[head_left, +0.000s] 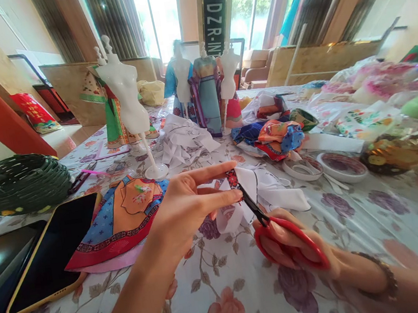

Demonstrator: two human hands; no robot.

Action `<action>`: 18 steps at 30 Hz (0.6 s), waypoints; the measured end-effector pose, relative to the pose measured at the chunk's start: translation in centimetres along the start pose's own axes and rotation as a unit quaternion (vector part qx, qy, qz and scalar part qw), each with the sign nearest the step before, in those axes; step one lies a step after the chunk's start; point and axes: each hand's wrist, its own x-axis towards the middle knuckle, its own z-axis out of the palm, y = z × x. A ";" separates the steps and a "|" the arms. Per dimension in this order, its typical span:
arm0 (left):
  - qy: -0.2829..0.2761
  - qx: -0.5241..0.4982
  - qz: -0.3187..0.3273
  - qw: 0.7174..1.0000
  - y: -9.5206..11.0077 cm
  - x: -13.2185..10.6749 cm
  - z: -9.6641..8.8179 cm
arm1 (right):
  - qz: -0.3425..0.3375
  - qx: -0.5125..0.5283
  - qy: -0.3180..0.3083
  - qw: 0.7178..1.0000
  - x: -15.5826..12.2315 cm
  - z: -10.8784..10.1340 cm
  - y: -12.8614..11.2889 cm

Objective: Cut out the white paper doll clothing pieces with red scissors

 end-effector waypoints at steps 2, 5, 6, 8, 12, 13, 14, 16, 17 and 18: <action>-0.003 0.004 0.004 1.000 -0.1 0.0 -0.1 | 0.009 -0.001 -0.007 1.000 0.1 -0.1 0.0; -0.002 0.005 0.001 1.000 0.0 0.0 -0.1 | 0.008 -0.007 -0.018 1.000 0.4 -0.4 0.5; 0.000 0.006 -0.002 1.000 0.0 0.0 -0.1 | 0.004 -0.008 -0.018 1.000 0.5 -0.5 0.7; 0.004 0.006 -0.009 1.000 0.0 0.0 -0.1 | 0.002 -0.005 -0.030 1.000 0.6 -0.7 1.0; 0.007 -0.014 -0.015 1.000 0.1 0.0 0.0 | 0.031 0.008 -0.032 0.999 0.5 -0.7 1.1; 0.010 -0.022 -0.013 1.000 0.1 0.0 0.1 | 0.034 0.006 -0.030 0.999 0.5 -0.7 1.1; 0.014 -0.029 -0.009 0.999 0.1 0.0 0.1 | 0.033 0.003 -0.031 0.999 0.5 -0.7 1.0; 0.020 -0.033 -0.006 0.999 0.2 -0.1 0.1 | 0.026 -0.009 -0.046 0.999 0.5 -0.8 0.9; 0.021 -0.030 -0.006 0.999 0.2 -0.1 0.1 | 0.021 -0.017 -0.051 0.998 0.5 -0.8 0.7; 0.022 -0.026 -0.007 0.999 0.2 -0.1 0.2 | 0.016 -0.025 -0.055 0.998 0.4 -0.8 0.5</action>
